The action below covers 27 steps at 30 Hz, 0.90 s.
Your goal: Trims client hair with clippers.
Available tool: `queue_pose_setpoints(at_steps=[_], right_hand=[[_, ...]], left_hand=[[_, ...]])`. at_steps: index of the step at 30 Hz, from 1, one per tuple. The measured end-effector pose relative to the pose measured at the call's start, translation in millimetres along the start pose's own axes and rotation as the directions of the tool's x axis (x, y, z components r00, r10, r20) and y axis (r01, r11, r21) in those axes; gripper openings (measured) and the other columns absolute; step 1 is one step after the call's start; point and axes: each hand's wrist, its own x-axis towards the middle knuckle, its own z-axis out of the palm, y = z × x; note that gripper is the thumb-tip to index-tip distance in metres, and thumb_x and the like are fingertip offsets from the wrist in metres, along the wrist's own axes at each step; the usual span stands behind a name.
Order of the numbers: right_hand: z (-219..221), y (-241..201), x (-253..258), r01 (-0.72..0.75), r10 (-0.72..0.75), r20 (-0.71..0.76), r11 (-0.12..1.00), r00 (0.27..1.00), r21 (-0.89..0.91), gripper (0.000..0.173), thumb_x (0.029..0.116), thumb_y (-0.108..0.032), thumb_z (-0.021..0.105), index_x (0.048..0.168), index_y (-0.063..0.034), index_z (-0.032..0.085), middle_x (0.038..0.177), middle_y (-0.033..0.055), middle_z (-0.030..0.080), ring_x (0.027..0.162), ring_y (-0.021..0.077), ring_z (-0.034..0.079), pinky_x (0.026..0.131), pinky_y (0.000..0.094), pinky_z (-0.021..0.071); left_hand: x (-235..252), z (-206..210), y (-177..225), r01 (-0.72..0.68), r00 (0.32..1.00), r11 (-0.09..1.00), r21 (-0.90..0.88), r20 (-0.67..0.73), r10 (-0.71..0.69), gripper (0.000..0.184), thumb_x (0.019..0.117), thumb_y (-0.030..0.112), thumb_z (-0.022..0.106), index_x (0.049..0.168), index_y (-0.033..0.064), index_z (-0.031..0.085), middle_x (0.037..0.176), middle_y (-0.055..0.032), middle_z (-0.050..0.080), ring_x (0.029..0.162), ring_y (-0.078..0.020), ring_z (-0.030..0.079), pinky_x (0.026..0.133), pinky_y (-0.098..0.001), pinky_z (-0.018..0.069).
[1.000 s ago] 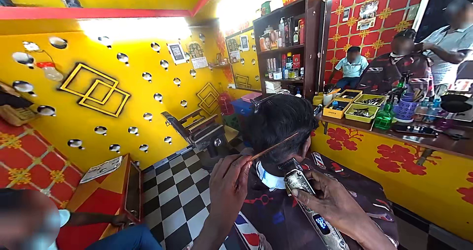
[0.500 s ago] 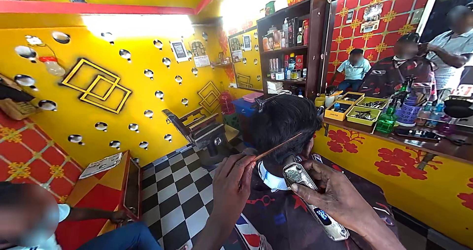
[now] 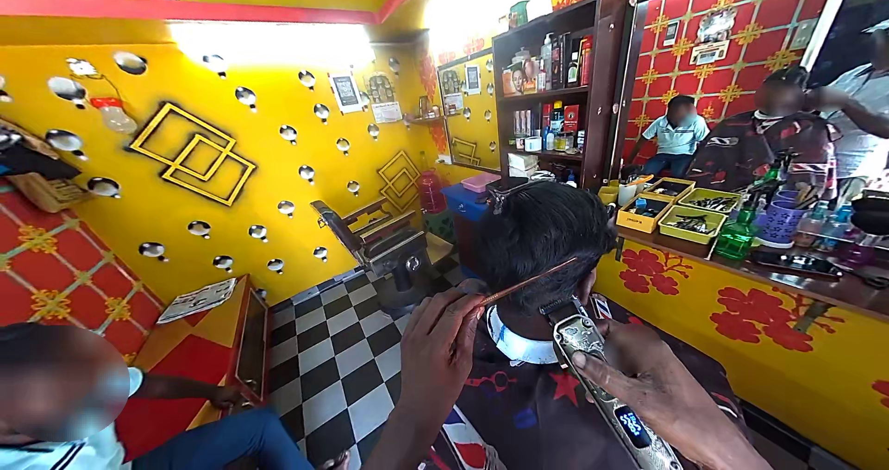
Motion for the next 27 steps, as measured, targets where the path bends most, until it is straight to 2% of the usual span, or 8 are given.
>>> queue_pose_setpoints(at_steps=[7,9,11,13,16,19,22,27], right_hand=[[7.3,-23.2,8.8,0.083,-0.095,-0.034,0.965,0.995,-0.249,0.049,0.0857,-0.062,0.074,0.118,-0.0259,0.068,0.098,-0.0075,0.075,0.086,0.0105,0.073,0.073,0.0374,0.0633],[14.6,-26.3,6.7,0.267,-0.341,-0.054,0.816,0.938,-0.512,0.052,0.0878,-0.061,0.071,0.125,-0.0263,0.066,0.100,-0.0093,0.073,0.086,0.0072,0.071,0.070,0.0355,0.0623],[16.8,-20.9,4.4,0.450,-0.596,0.063,0.527,0.800,-0.721,0.061,0.0892,-0.060,0.069,0.136,-0.0219,0.063,0.106,0.0003,0.073,0.087,0.0151,0.072,0.067,0.0380,0.0601],[19.7,-13.1,-4.1,0.501,-0.631,0.173,0.388,0.756,-0.774,0.066,0.0877,-0.061,0.068,0.141,-0.0235,0.060,0.109,0.0032,0.073,0.087,0.0189,0.072,0.067,0.0383,0.0587],[32.7,0.7,-29.3,0.335,-0.463,0.075,0.510,0.883,-0.792,0.074,0.0827,-0.067,0.070,0.139,-0.0213,0.062,0.108,0.0035,0.074,0.086,0.0198,0.073,0.066,0.0431,0.0594],[42.4,13.6,-55.6,0.036,-0.104,-0.075,0.787,0.992,-0.616,0.075,0.0780,-0.069,0.076,0.137,-0.0253,0.063,0.114,-0.0050,0.073,0.098,0.0110,0.071,0.082,0.0431,0.0619],[51.2,14.8,-68.0,-0.138,0.111,-0.108,0.948,0.988,-0.286,0.063,0.0813,-0.056,0.082,0.132,-0.0232,0.063,0.109,-0.0060,0.074,0.095,0.0129,0.073,0.081,0.0432,0.0650],[71.5,-4.2,-65.5,-0.205,0.205,-0.054,0.979,0.977,0.012,0.056,0.0931,-0.042,0.075,0.139,-0.0138,0.058,0.116,0.0064,0.072,0.101,0.0248,0.072,0.088,0.0473,0.0626]], left_hand=[[-0.6,0.7,-1.2,0.016,1.000,1.000,0.018,-0.004,-0.016,0.020,0.0983,0.022,0.065,0.111,0.0145,0.078,0.108,0.0016,0.071,0.094,-0.0075,0.067,0.081,-0.0265,0.0585],[-0.7,2.2,-1.9,0.013,1.000,1.000,0.020,-0.011,-0.012,0.019,0.0982,0.022,0.065,0.111,0.0145,0.078,0.108,0.0013,0.072,0.095,-0.0077,0.068,0.082,-0.0270,0.0589],[-0.3,3.0,-3.7,0.007,1.000,1.000,0.014,-0.007,-0.006,0.019,0.0983,0.022,0.065,0.111,0.0151,0.078,0.108,0.0015,0.071,0.097,-0.0074,0.068,0.083,-0.0268,0.0590],[-1.7,3.4,-7.5,-0.010,1.000,0.999,-0.038,0.005,0.010,0.019,0.0985,0.021,0.066,0.112,0.0150,0.077,0.106,0.0020,0.071,0.096,-0.0073,0.067,0.083,-0.0263,0.0584],[-10.9,3.0,-18.7,-0.017,1.000,0.966,-0.257,0.009,0.020,0.015,0.0992,0.020,0.065,0.110,0.0176,0.075,0.106,0.0031,0.071,0.097,-0.0097,0.068,0.084,-0.0289,0.0606],[-29.2,-2.4,-36.6,-0.025,1.000,0.914,-0.404,-0.002,0.027,0.013,0.1005,0.020,0.064,0.111,0.0198,0.072,0.111,0.0023,0.070,0.105,-0.0132,0.068,0.089,-0.0303,0.0600],[-41.7,-1.4,-71.4,-0.052,0.992,0.936,-0.349,0.092,0.089,0.017,0.1020,0.024,0.061,0.114,0.0223,0.072,0.113,0.0028,0.071,0.107,-0.0128,0.066,0.091,-0.0316,0.0567],[-20.7,14.8,-102.3,-0.226,0.943,0.958,-0.178,0.207,0.261,0.020,0.0993,0.019,0.062,0.112,0.0158,0.077,0.109,-0.0036,0.073,0.102,-0.0209,0.069,0.088,-0.0412,0.0575]])
